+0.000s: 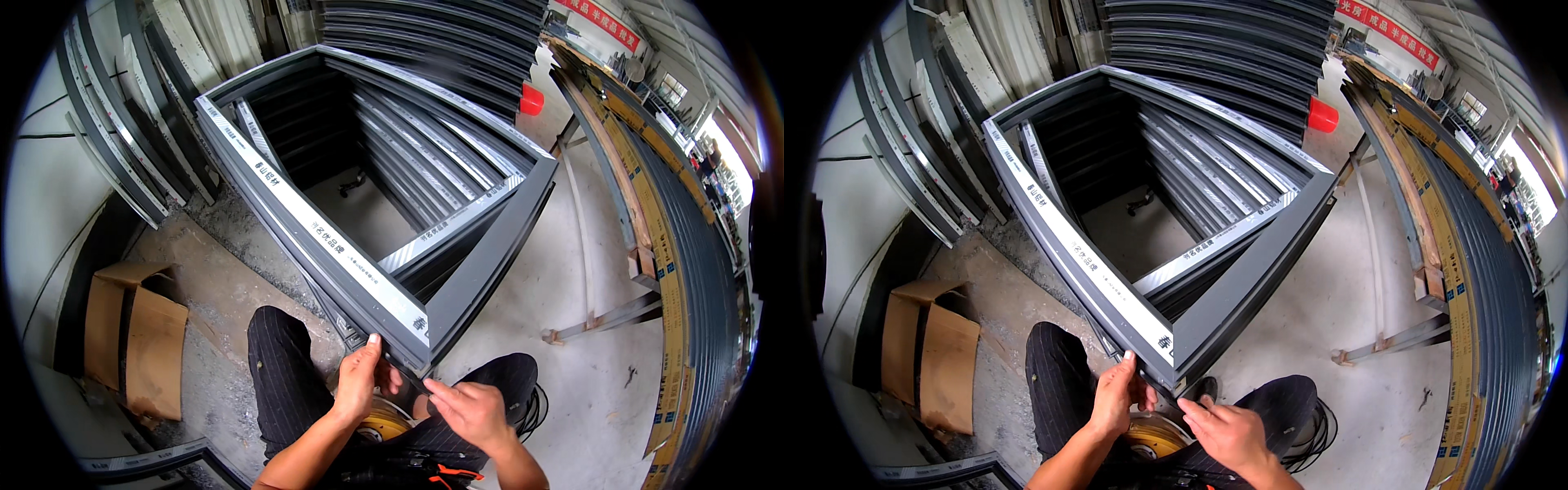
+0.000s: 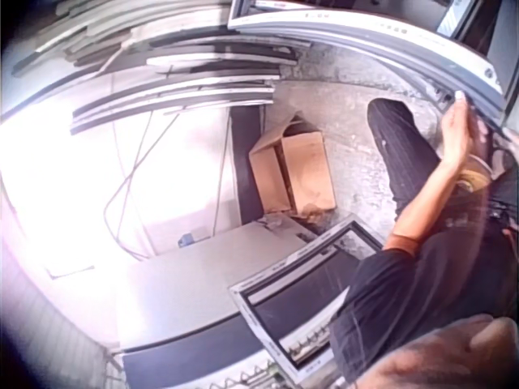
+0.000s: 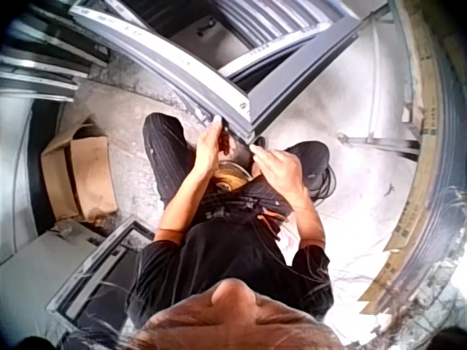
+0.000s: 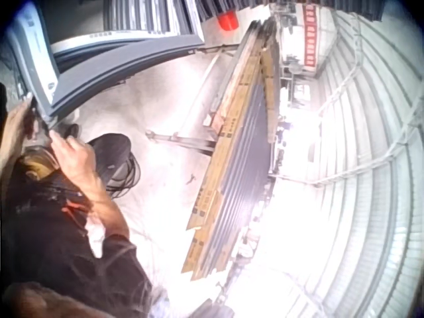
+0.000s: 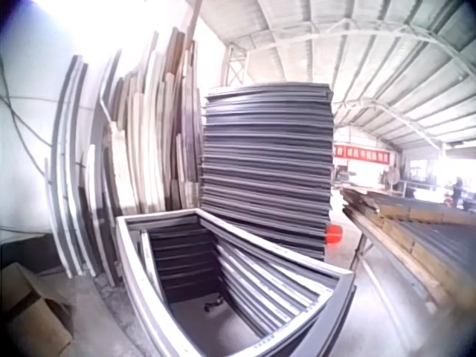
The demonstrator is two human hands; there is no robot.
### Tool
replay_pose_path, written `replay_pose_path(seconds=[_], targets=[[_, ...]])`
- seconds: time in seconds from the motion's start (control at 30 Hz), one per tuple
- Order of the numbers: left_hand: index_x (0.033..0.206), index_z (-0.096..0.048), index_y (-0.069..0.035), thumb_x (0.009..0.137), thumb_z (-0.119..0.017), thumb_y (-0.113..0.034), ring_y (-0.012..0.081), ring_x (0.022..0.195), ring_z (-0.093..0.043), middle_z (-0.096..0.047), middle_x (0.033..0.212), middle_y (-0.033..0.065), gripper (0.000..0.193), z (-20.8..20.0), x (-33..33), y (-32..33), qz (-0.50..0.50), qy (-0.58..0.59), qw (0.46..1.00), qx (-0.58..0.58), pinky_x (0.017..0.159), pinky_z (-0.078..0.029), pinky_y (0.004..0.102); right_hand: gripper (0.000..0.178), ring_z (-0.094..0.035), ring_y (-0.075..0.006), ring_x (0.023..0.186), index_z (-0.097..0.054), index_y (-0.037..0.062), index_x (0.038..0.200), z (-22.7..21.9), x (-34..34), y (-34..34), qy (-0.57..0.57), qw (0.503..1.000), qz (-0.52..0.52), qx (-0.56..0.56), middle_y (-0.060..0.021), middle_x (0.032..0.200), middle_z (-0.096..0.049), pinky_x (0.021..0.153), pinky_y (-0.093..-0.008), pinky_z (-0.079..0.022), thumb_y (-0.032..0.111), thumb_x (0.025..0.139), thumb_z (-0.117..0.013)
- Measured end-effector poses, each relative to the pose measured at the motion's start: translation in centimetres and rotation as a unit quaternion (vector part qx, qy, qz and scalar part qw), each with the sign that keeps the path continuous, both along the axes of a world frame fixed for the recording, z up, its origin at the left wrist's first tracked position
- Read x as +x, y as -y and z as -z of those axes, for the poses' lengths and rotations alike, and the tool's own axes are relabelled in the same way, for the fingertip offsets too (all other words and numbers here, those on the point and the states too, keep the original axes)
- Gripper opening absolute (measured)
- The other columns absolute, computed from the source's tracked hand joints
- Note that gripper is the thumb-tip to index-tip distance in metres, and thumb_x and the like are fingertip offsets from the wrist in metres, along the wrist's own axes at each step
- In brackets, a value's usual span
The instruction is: The person assembles a window frame by inserting a rubber seal into the groove of a metal frame. They use pliers to cut the seal to size and press it into place along the frame's edges. The person handles the frame and seal repeatedly to ensure proper fit.
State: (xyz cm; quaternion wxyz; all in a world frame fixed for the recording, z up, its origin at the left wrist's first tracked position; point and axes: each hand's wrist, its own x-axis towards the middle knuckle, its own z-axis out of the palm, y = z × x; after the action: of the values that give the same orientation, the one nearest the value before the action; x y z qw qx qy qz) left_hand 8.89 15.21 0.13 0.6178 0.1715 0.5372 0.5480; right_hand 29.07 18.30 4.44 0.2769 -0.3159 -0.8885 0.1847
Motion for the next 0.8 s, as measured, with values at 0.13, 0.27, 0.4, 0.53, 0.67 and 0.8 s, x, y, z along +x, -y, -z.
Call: replay_pose_path(seconds=[0.13,0.27,0.4,0.53,0.67,0.8], targets=[[0.078,-0.059,-0.003,0.098,-0.035,-0.057,0.0165,0.057,-0.059,-0.064,0.065,0.0106,0.062,-0.1,-0.1,-0.6,-0.049,0.040,0.998,0.021,0.053,-0.044,0.0271,0.026,-0.061,-0.0227,0.064,-0.070,0.0065,0.099,-4.7,1.0,-5.2,-0.013,0.990,0.027,0.139,-0.0061,0.075,-0.064,0.054,-0.0314,-0.050,0.016,0.075,-0.076],[0.114,-0.054,-0.003,0.099,-0.034,-0.055,0.0213,0.094,-0.062,-0.065,0.104,0.0107,0.058,-0.7,0.9,-0.7,-0.132,0.114,0.984,0.045,0.080,-0.048,0.0363,0.022,-0.061,-0.0275,0.076,-0.070,0.0053,0.085,-9.1,-3.3,-14.8,-0.044,0.969,0.007,0.242,-0.0081,0.078,-0.065,0.072,-0.0382,-0.049,0.027,0.081,-0.068],[0.126,-0.048,-0.002,0.098,-0.038,-0.055,0.0260,0.109,-0.058,-0.060,0.119,0.0117,0.061,0.9,2.9,-2.6,-0.210,0.214,0.951,0.078,0.096,-0.044,0.0406,0.042,-0.058,-0.0290,0.072,-0.066,0.0059,0.063,-6.7,-3.1,-21.0,0.107,0.984,-0.061,0.132,-0.0089,0.067,-0.063,0.077,-0.0394,-0.043,0.037,0.089,-0.056],[0.124,-0.049,0.000,0.099,-0.039,-0.051,0.0234,0.104,-0.058,-0.060,0.114,0.0105,0.058,-0.4,4.5,-2.8,-0.335,0.164,0.925,0.075,0.094,-0.044,0.0368,0.043,-0.059,-0.0314,0.069,-0.066,0.0068,0.059,-6.4,-3.6,-18.8,0.116,0.983,-0.018,0.142,-0.0122,0.061,-0.062,0.076,-0.0412,-0.043,0.035,0.089,-0.053],[0.118,-0.054,0.002,0.102,-0.036,-0.046,0.0216,0.095,-0.060,-0.062,0.107,0.0108,0.054,-0.1,3.7,2.6,-0.360,0.084,0.927,0.058,0.089,-0.046,0.0347,0.043,-0.058,-0.0307,0.065,-0.063,0.0068,0.054,-5.9,-4.0,-12.3,0.107,0.982,-0.003,0.158,-0.0117,0.059,-0.061,0.071,-0.0417,-0.043,0.033,0.088,-0.055],[0.116,-0.056,0.003,0.103,-0.033,-0.041,0.0225,0.095,-0.062,-0.064,0.106,0.0121,0.051,0.8,2.6,7.3,-0.310,0.099,0.945,0.021,0.087,-0.049,0.0356,0.035,-0.053,-0.0269,0.058,-0.056,0.0098,0.050,-5.3,-2.9,-5.9,0.061,0.980,0.054,0.179,-0.0065,0.053,-0.052,0.067,-0.0389,-0.041,0.027,0.079,-0.064]])
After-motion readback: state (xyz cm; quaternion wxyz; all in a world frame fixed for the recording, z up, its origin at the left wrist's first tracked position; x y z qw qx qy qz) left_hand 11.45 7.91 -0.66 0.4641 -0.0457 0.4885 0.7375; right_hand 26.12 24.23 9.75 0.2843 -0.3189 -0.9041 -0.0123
